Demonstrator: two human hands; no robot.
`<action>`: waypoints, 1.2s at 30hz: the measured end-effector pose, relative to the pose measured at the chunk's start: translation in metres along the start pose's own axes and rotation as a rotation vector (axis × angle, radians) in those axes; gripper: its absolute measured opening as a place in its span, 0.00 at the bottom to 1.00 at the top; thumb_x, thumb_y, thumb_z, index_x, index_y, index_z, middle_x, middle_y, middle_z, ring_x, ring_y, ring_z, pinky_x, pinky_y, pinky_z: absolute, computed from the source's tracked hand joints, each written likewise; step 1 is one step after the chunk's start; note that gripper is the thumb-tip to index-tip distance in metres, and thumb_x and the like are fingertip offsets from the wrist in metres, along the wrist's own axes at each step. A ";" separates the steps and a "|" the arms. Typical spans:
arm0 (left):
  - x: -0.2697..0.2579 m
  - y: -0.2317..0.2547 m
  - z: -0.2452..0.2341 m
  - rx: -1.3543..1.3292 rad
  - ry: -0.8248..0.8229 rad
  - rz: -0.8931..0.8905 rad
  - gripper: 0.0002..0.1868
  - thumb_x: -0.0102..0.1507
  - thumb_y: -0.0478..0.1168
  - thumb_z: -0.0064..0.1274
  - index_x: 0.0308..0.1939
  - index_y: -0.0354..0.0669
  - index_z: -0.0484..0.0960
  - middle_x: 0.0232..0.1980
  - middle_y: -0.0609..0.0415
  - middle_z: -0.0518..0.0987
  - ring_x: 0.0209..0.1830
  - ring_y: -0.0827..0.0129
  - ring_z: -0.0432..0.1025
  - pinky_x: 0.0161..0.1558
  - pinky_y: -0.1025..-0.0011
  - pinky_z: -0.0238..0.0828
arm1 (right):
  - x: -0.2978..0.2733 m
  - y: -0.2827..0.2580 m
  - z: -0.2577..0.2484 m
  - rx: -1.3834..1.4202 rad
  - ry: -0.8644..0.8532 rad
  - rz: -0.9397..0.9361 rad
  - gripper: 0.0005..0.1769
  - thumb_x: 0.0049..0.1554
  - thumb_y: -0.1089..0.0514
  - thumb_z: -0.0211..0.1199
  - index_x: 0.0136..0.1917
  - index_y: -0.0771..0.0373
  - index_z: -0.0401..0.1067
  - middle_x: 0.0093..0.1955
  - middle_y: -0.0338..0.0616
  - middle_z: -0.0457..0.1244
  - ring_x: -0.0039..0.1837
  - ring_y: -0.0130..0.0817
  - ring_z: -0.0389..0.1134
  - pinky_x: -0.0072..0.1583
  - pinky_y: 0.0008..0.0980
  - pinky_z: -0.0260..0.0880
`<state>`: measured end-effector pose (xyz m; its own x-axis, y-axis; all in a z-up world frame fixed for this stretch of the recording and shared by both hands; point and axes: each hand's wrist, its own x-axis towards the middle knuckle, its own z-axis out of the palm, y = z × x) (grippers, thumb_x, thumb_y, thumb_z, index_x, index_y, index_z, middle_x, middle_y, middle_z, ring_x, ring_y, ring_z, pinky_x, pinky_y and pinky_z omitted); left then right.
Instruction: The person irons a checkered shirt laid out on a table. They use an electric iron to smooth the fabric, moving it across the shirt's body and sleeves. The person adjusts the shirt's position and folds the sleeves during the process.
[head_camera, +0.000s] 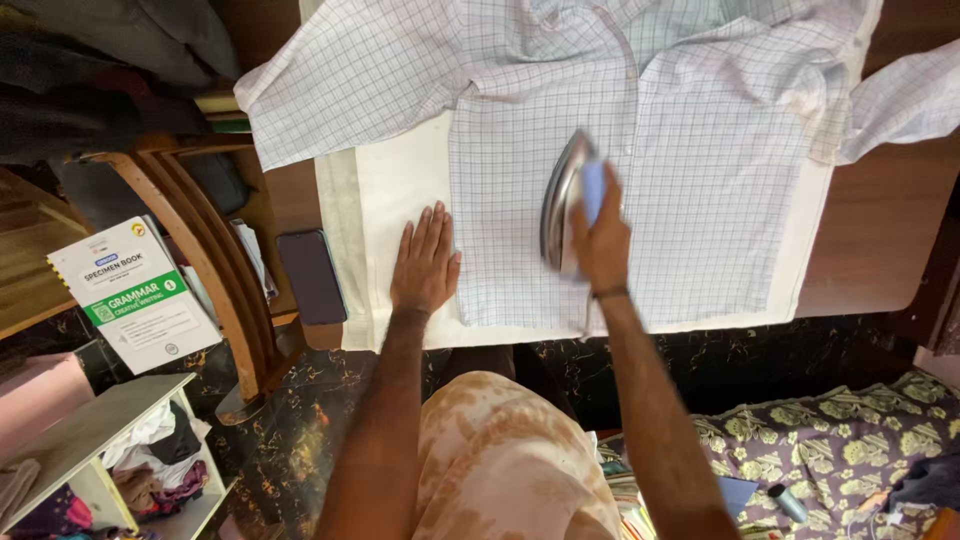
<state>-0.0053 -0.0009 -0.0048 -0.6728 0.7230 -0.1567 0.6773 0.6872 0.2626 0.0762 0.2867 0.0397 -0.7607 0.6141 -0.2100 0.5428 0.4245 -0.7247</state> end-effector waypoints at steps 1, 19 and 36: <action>0.001 0.000 0.000 -0.005 0.006 0.001 0.35 0.72 0.52 0.36 0.79 0.37 0.56 0.84 0.48 0.51 0.84 0.58 0.46 0.80 0.53 0.41 | 0.018 -0.005 -0.005 0.043 0.026 -0.024 0.38 0.67 0.56 0.58 0.84 0.57 0.43 0.55 0.62 0.70 0.37 0.39 0.74 0.35 0.33 0.79; -0.003 -0.004 0.010 -0.018 0.015 0.022 0.34 0.72 0.45 0.39 0.80 0.35 0.55 0.85 0.46 0.49 0.85 0.55 0.45 0.81 0.51 0.40 | -0.004 -0.096 0.057 0.009 0.026 -0.216 0.32 0.69 0.59 0.52 0.82 0.54 0.46 0.60 0.62 0.68 0.54 0.51 0.75 0.52 0.44 0.78; -0.004 -0.004 0.003 -0.067 -0.023 0.032 0.38 0.72 0.51 0.39 0.80 0.29 0.52 0.85 0.42 0.47 0.86 0.53 0.41 0.81 0.51 0.34 | -0.161 -0.036 0.020 -0.203 -0.164 0.158 0.32 0.62 0.48 0.60 0.75 0.60 0.58 0.57 0.64 0.68 0.52 0.62 0.73 0.50 0.52 0.76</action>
<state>-0.0041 -0.0063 -0.0075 -0.6432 0.7468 -0.1689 0.6767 0.6577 0.3309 0.1721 0.1593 0.0865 -0.6993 0.5747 -0.4250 0.7067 0.4667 -0.5317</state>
